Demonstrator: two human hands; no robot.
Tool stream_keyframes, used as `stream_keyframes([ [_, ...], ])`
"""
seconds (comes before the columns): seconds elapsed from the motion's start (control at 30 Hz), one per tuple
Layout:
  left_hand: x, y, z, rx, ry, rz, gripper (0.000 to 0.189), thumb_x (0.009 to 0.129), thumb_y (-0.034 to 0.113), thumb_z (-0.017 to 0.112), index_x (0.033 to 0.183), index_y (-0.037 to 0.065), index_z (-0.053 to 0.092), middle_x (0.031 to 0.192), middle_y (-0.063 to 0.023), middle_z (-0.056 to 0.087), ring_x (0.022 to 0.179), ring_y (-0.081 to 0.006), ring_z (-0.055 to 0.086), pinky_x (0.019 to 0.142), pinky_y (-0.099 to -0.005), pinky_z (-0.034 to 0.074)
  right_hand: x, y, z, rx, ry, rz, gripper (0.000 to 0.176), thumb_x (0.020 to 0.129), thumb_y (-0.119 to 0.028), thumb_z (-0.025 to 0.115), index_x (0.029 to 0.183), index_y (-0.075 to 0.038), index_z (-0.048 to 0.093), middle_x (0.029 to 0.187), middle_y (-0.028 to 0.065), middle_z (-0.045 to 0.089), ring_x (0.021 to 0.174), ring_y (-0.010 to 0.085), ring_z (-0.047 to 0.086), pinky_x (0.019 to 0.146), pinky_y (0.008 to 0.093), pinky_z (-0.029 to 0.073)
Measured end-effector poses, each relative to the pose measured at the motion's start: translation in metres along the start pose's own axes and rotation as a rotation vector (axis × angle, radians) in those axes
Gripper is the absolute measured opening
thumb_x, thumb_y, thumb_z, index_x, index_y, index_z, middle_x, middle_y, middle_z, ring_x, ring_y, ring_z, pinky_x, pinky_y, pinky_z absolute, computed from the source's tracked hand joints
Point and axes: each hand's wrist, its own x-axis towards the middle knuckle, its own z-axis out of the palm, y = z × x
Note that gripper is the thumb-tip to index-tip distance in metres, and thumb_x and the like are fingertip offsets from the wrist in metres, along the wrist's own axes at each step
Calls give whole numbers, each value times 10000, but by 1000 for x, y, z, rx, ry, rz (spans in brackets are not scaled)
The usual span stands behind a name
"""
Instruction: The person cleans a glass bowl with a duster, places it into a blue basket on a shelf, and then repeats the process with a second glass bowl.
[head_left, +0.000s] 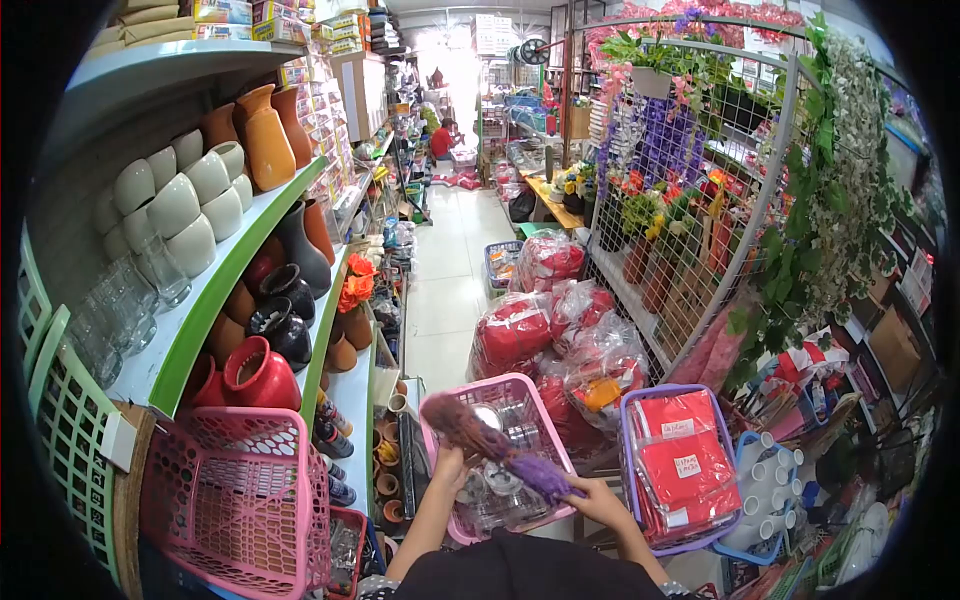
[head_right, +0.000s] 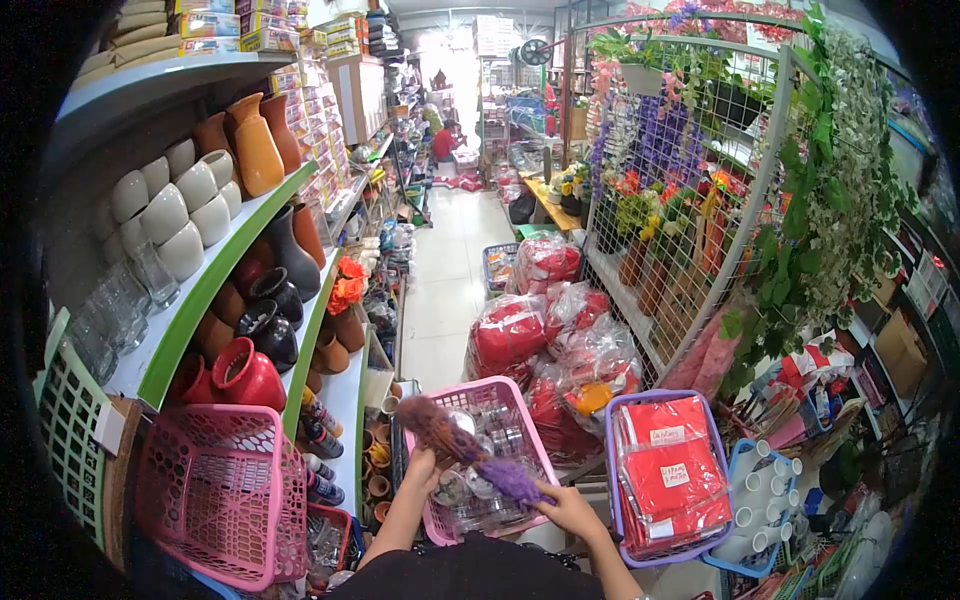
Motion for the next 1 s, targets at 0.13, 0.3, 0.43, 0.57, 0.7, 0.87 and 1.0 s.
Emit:
stream_keyframes([
  [0.13, -7, 9, 12, -2, -26, 28, 281, 908, 53, 450, 1187, 87, 436, 1066, -110, 563, 942, -266, 593, 780, -446, 527, 2, -6, 2, 27, 50, -23, 423, 763, -228, 611, 1164, -100, 570, 888, 237, 617, 820, 346, 628, 728, 368, 475],
  [0.3, -10, 13, 6, -184, -66, 39, 301, 895, 42, 476, 1191, 70, 435, 1058, -108, 560, 945, -256, 584, 808, -459, 515, 8, -17, -6, -1, 46, -107, 410, 782, -231, 623, 1167, -102, 569, 881, 235, 623, 790, 316, 644, 724, 349, 475],
  [0.43, -17, 22, 8, -149, -134, 68, 260, 901, 55, 471, 1160, 59, 449, 1059, -111, 562, 953, -255, 581, 844, -450, 505, 12, -20, 0, 52, 35, -74, 412, 794, -258, 612, 1177, -112, 564, 886, 229, 628, 807, 324, 639, 736, 362, 475],
  [0.57, -24, 30, 8, -198, -137, 67, 287, 890, 40, 474, 1175, 63, 458, 1074, -92, 569, 962, -237, 586, 858, -428, 504, 14, -29, -13, -7, 52, -135, 422, 769, -209, 628, 1175, -111, 565, 900, 231, 624, 806, 290, 647, 728, 350, 471],
  [0.7, -29, 33, 10, -89, -159, 78, 305, 878, 32, 476, 1181, 45, 450, 1066, -96, 579, 958, -236, 604, 842, -419, 512, 15, -13, -8, 43, -79, -113, 422, 768, -230, 620, 1174, -132, 567, 898, 230, 621, 811, 338, 631, 721, 360, 472],
  [0.87, -27, 26, 0, -48, -140, 39, 319, 888, 64, 491, 1202, 55, 433, 1099, -96, 564, 971, -234, 597, 810, -417, 531, 7, -46, -18, -38, 76, 24, 416, 779, -214, 629, 1177, -112, 564, 907, 217, 635, 830, 243, 654, 765, 335, 471],
  [1.0, -26, 16, -5, -147, -122, 87, 391, 884, 70, 499, 1261, 65, 396, 1139, -89, 541, 986, -225, 587, 821, -413, 529, 9, -12, -10, 94, -148, -141, 403, 783, -217, 632, 1160, -90, 570, 934, 215, 635, 833, 259, 653, 769, 328, 473],
])
